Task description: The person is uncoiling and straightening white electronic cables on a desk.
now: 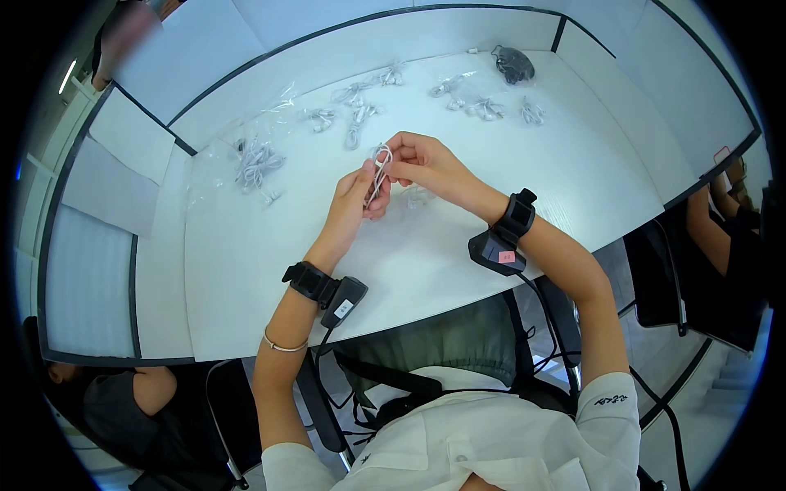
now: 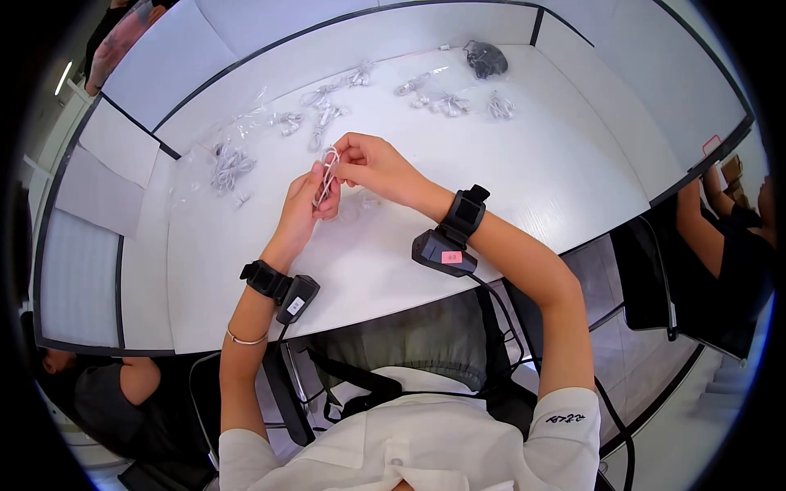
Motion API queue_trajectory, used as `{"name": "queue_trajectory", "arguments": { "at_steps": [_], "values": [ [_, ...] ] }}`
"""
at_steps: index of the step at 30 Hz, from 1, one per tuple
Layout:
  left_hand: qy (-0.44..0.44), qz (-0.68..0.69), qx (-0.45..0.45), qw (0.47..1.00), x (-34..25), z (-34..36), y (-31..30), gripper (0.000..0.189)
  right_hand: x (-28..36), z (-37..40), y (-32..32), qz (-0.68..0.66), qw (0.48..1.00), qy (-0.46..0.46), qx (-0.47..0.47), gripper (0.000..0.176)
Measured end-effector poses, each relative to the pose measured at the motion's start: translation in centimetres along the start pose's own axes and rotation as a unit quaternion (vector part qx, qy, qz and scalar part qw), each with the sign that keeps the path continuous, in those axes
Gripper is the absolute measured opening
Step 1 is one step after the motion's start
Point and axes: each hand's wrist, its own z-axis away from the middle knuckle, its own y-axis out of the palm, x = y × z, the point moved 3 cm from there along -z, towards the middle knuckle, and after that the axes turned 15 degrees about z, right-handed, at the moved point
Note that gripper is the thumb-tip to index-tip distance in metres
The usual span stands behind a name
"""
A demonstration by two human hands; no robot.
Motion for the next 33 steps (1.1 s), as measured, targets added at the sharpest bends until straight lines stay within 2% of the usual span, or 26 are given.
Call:
{"name": "queue_trajectory", "arguments": {
  "at_steps": [6,12,24,30,33],
  "values": [
    [0.005,-0.007,-0.034,0.999,0.0,0.1,-0.1,0.044,0.6,0.1,-0.7,-0.042,0.997,0.008,0.064,0.016],
    [0.009,0.000,-0.018,1.000,0.2,-0.1,-0.1,0.044,0.8,0.1,-0.6,-0.053,0.996,0.026,0.061,0.018],
    [-0.003,-0.008,-0.015,1.000,-0.4,0.2,0.6,0.046,0.0,-0.2,-0.8,0.046,0.999,-0.021,-0.021,0.019],
    [-0.017,-0.014,0.011,1.000,-0.2,0.1,0.2,0.048,1.3,0.2,-0.6,0.163,0.975,-0.111,-0.102,0.013],
    [-0.018,-0.018,0.016,1.000,0.0,0.1,0.1,0.048,1.1,0.2,-0.6,0.204,0.965,-0.127,-0.103,0.016]
  ]
}}
